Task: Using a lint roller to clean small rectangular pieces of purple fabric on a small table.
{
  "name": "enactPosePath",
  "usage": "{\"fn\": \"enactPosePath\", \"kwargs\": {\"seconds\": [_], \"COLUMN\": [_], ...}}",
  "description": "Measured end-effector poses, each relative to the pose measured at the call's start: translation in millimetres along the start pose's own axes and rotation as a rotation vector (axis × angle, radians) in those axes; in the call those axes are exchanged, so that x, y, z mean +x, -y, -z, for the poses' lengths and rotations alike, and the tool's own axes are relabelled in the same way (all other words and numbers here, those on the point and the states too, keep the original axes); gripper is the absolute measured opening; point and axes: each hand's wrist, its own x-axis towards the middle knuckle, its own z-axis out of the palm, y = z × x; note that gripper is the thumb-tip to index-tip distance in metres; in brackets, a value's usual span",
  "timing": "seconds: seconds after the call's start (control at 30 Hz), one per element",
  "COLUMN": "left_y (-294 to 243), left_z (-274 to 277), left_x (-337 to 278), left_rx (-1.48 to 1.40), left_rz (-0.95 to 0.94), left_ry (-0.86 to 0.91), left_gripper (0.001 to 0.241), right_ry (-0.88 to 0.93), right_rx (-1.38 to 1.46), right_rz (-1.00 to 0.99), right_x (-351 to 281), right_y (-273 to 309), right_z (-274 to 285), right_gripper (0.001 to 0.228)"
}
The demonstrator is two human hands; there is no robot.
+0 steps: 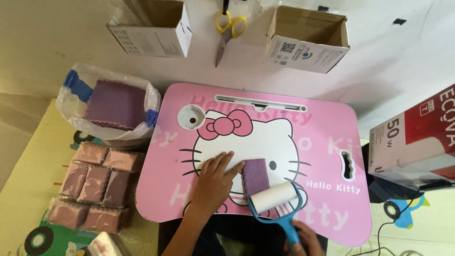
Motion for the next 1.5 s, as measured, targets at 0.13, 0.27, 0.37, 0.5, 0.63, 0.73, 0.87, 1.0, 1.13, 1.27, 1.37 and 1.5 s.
{"fn": "enactPosePath", "kwargs": {"seconds": [0.13, 0.27, 0.37, 0.5, 0.63, 0.73, 0.87, 1.0, 1.13, 1.27, 1.37, 1.5], "left_y": [0, -1, -1, 2, 1, 0, 2, 1, 0, 2, 2, 4], "left_z": [-3, 1, 0, -5, -3, -2, -3, -4, -3, -4, -3, 0], "left_x": [-2, 0, -1, -2, -2, -2, -2, -2, -3, -2, -4, -1], "left_rx": [0.016, 0.009, 0.002, -0.053, -0.067, -0.001, 0.007, 0.014, 0.022, 0.034, -0.045, -0.059], "left_rz": [0.014, 0.007, 0.005, 0.022, 0.027, 0.002, 0.005, -0.001, -0.014, -0.004, 0.019, 0.014], "left_ry": [0.017, -0.014, 0.022, 0.011, 0.055, 0.000, 0.032, 0.017, -0.023, 0.022, 0.045, 0.058], "left_gripper": [0.062, 0.057, 0.056, 0.051, 0.044, 0.060, 0.059, 0.061, 0.060, 0.058, 0.053, 0.051], "right_ry": [-0.284, -0.317, -0.130, -0.019, -0.013, 0.032, -0.041, 0.050, 0.320, 0.500, 0.636, 0.640], "right_rx": [0.031, -0.027, 0.112, -0.073, -0.121, -0.040, 0.065, 0.121, -0.081, -0.277, -0.263, -0.211], "right_rz": [0.040, -0.327, -0.237, -0.210, -0.134, -0.037, -0.080, -0.164, -0.162, 0.055, 0.053, -0.130], "right_x": [-19, 1, 32, 62, 61, 40, 16, 27, 77, 130, 147, 147], "right_y": [25, 146, 151, 162, 149, 137, 87, 65, 93, 138, 169, 181], "right_z": [-47, -77, -73, -74, -67, -55, -18, 29, 48, 28, 8, 11], "right_gripper": [0.050, 0.043, 0.044, 0.047, 0.044, 0.042, 0.041, 0.037, 0.036, 0.035, 0.032, 0.032]}}
